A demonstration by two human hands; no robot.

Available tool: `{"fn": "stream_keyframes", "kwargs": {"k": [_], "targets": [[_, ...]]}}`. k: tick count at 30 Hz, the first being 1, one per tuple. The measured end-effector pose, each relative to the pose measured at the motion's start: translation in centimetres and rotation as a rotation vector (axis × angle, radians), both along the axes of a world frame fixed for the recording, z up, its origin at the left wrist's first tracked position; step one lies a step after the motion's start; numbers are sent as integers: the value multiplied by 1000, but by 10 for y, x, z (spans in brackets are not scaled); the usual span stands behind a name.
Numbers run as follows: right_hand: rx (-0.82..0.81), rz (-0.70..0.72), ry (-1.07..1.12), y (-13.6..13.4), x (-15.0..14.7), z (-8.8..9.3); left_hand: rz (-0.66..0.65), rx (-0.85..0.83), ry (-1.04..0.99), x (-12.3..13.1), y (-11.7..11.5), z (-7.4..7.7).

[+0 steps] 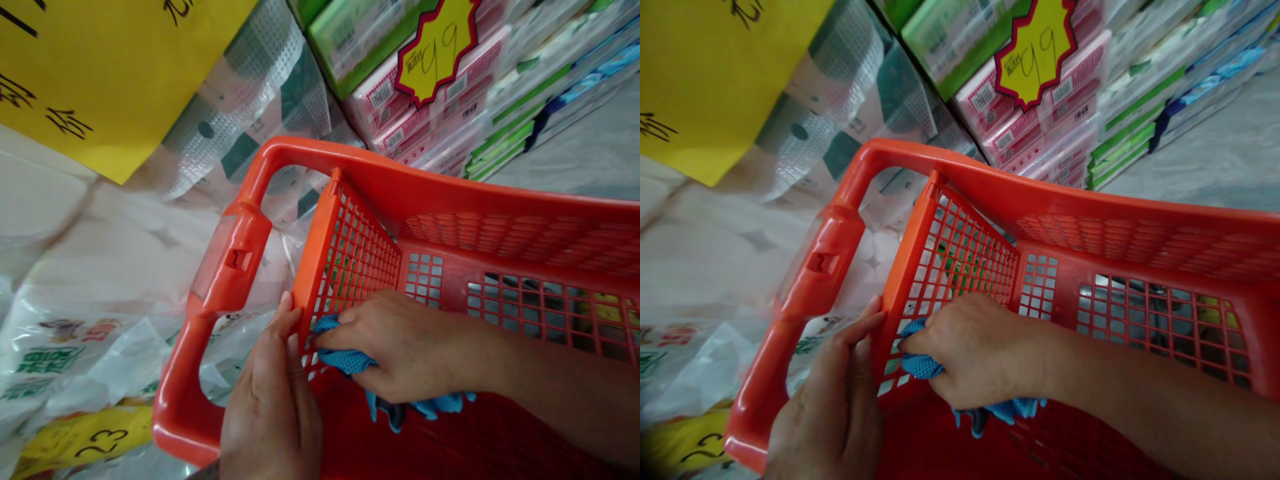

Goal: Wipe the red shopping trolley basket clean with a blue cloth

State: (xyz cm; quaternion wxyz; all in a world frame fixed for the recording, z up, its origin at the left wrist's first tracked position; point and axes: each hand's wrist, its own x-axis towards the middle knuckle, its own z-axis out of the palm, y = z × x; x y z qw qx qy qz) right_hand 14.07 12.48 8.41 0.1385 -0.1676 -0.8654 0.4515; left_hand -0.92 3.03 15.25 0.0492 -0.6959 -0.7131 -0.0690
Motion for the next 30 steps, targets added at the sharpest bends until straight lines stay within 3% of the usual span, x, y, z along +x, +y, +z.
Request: {"fn": "stream_keyframes", "kwargs": {"k": [6,15,20,23,26,30], "targets": [[35,58,-185,-6,-18,5,16,11,-27,2,0,1],[-73,94,-24,0,8,7,58,-1,-50,7,-1,2],[4,112,-81,-18,-19,5,69,-9,-61,8,0,2],[-29,117,-102,-21,-26,2,81,-6,-56,9,0,2],[-113,181,-86,-5,-7,-1,77,0,-49,10,0,2],[-252,376,135,24,25,-9,92,0,-47,11,1,3]]}}
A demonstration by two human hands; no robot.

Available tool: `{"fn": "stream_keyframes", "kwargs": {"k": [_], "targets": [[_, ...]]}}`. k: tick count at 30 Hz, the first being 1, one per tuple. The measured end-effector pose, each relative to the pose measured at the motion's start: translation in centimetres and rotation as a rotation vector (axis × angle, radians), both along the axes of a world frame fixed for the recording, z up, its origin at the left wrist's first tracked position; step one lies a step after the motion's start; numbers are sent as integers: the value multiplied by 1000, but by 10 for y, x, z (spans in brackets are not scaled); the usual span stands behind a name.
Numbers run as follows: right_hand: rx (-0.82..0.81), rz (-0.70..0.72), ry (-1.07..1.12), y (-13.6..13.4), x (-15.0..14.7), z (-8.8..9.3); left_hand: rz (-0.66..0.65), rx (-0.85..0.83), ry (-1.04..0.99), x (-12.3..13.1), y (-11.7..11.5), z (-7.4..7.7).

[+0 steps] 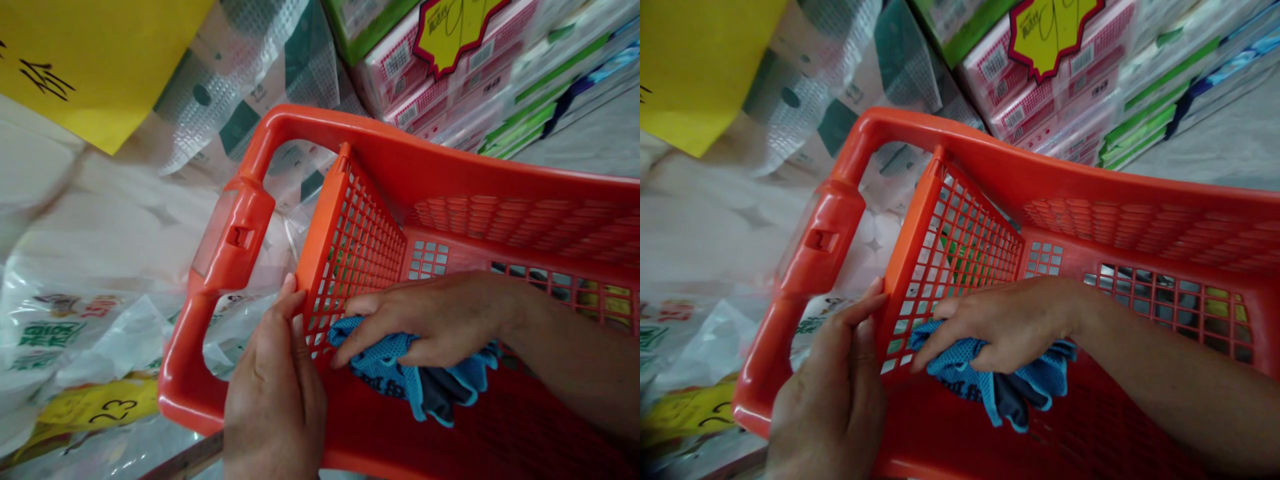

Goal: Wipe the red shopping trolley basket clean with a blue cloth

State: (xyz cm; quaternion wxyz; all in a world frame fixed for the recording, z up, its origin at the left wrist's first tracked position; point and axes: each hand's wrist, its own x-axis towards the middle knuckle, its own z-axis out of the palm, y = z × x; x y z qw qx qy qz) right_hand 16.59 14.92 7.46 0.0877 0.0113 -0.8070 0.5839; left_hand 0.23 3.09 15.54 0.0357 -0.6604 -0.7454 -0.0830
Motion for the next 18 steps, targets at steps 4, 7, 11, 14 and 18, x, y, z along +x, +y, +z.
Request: {"fn": "stream_keyframes", "kwargs": {"k": [4,7,11,14,18], "targets": [[-132,3,84,0,-10,-14,1,2,5,-4,2,-5],[-53,-341,-43,-16,-34,-23,-62,58,22,-12,2,-12],[118,-555,-190,-34,-51,-24,-53,42,26,-19,0,-17],[218,-604,-161,-49,-55,-27,-33,-3,29,-18,-1,-16],[411,-615,34,-74,-63,-42,-27,0,39,-15,-2,-14]]}}
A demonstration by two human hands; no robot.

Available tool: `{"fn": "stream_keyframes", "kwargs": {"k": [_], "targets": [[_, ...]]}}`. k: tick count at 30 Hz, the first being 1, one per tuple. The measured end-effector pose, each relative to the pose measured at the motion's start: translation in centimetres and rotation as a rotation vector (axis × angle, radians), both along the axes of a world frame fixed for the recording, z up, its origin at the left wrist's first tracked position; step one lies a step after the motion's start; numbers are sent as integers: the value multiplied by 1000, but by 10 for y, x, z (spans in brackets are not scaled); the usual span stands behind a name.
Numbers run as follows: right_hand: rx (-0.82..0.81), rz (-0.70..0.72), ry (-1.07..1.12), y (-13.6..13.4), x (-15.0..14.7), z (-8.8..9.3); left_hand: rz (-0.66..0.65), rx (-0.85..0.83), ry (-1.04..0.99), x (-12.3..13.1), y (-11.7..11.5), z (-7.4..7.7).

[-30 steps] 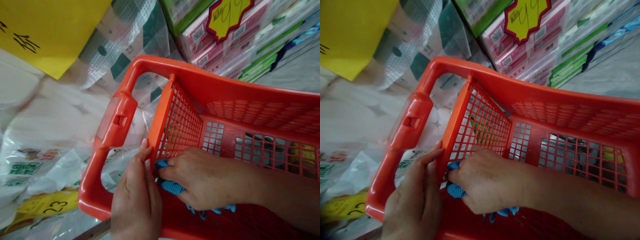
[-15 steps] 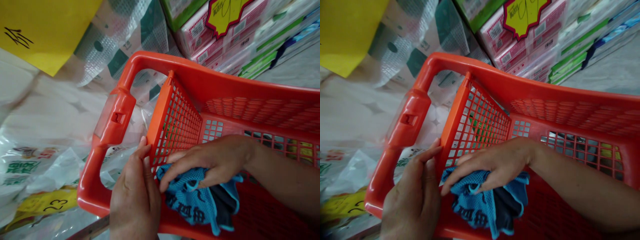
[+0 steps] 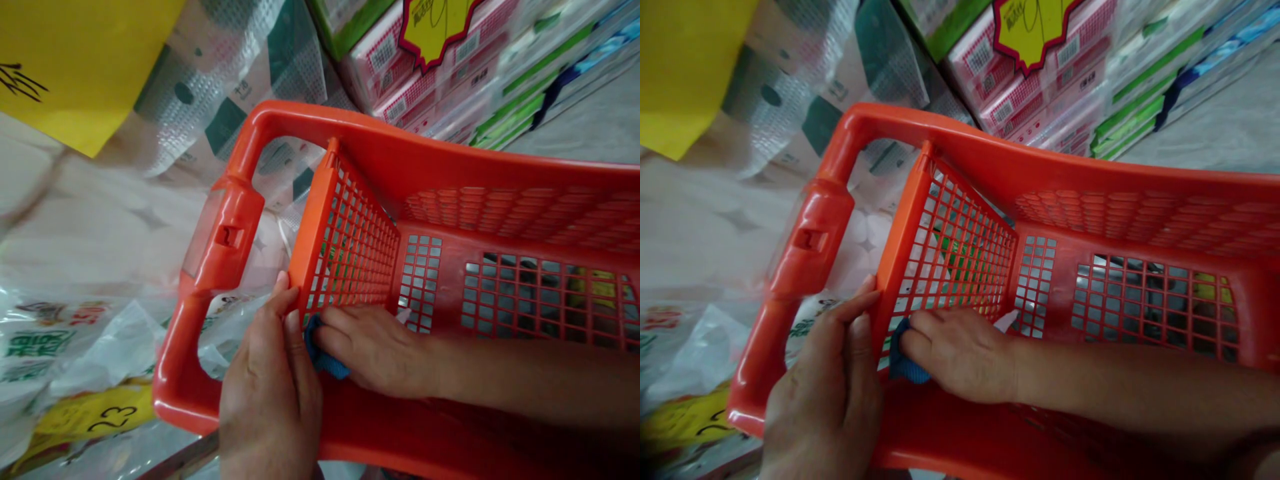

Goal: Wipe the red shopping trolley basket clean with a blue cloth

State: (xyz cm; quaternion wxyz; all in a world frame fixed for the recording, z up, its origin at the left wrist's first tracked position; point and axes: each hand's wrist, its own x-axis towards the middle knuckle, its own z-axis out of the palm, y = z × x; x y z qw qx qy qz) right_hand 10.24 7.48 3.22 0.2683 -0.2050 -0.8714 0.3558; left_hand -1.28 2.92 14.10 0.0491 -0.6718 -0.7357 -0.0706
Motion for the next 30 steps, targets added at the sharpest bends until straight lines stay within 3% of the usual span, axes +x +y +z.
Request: {"fn": "stream_keyframes", "kwargs": {"k": [4,9,12,15,18,21,25,28,30], "targets": [[145,36,129,-6,-4,-21,-4,0,12,1,0,0],[67,-158,130,0,-3,-26,-19,6,15,0,0,0],[85,-86,179,1,-4,-24,-19,2,18,-1,1,-1],[-35,-80,350,13,0,-25,-31,13,18,-2,1,-2],[-191,-303,569,35,7,-28,-29,26,32,0,1,0],[-162,-539,644,55,9,-33,-17,-22,38,4,2,7],[-50,-642,594,59,-5,-50,-29,-48,49,8,4,13],[-2,-718,564,44,-17,-63,-41,-41,68,6,5,13],[42,-695,503,29,-22,-69,-47,-43,83,4,5,12]]}}
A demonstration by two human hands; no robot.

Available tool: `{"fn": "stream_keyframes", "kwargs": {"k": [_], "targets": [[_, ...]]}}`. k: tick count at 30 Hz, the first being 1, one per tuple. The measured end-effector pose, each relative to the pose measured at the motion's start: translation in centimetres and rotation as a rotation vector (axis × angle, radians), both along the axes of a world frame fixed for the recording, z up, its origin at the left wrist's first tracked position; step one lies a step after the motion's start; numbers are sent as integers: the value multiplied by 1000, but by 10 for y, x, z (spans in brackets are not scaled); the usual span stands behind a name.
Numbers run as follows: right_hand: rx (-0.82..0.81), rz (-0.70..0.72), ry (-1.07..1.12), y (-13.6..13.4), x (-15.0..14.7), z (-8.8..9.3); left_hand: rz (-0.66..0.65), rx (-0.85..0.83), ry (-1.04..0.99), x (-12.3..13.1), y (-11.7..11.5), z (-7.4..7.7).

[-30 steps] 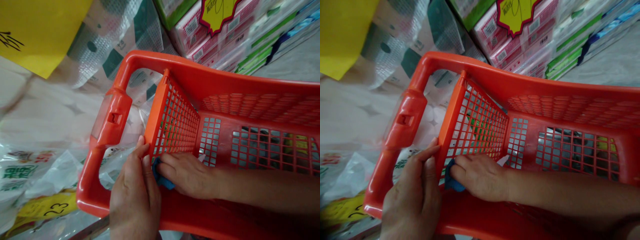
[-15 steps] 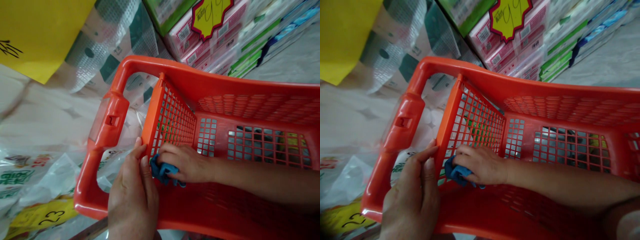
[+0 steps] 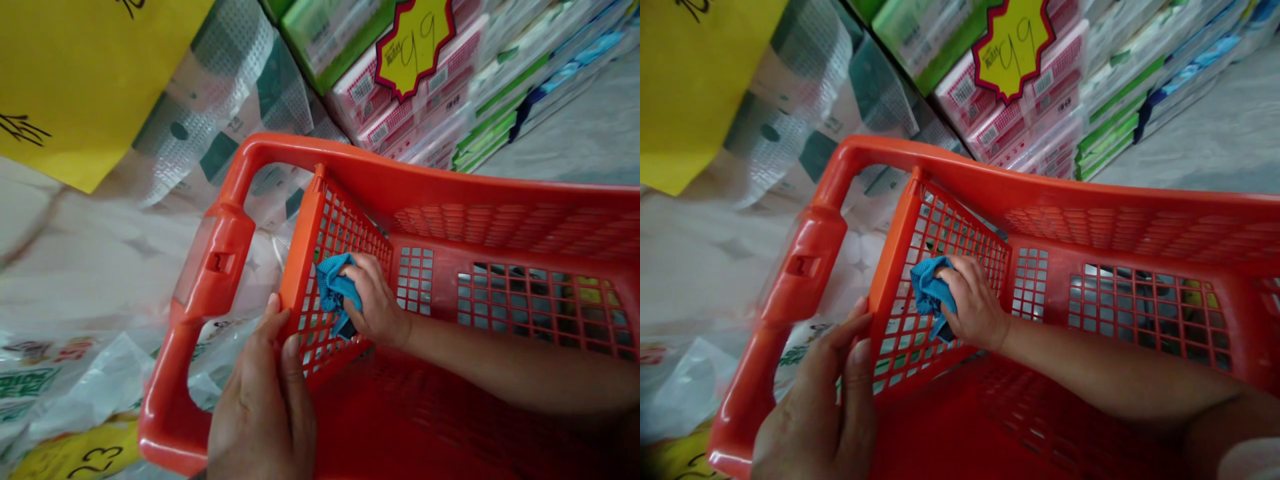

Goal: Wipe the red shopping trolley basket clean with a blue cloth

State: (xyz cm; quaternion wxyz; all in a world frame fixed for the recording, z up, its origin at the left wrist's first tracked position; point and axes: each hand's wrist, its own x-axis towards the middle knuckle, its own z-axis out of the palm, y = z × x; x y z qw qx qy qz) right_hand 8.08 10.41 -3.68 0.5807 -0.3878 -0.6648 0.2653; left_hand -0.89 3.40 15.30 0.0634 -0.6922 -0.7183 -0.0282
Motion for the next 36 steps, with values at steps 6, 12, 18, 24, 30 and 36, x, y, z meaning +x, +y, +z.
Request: {"fn": "stream_keyframes", "kwargs": {"k": [6,12,18,24,30,36], "targets": [[54,35,-178,-17,-2,-13,-30,50,-2,-8,-1,-9],[-52,51,7,21,12,-4,-26,100,5,-11,-3,-16],[139,160,-17,-15,8,8,-48,31,11,-9,-1,-6],[157,122,-49,-3,10,4,-48,-20,30,-8,0,-1],[1,104,-3,4,15,12,-102,-2,79,-14,0,-5],[-24,61,17,36,18,-7,-82,-10,91,-17,-2,-2]]}}
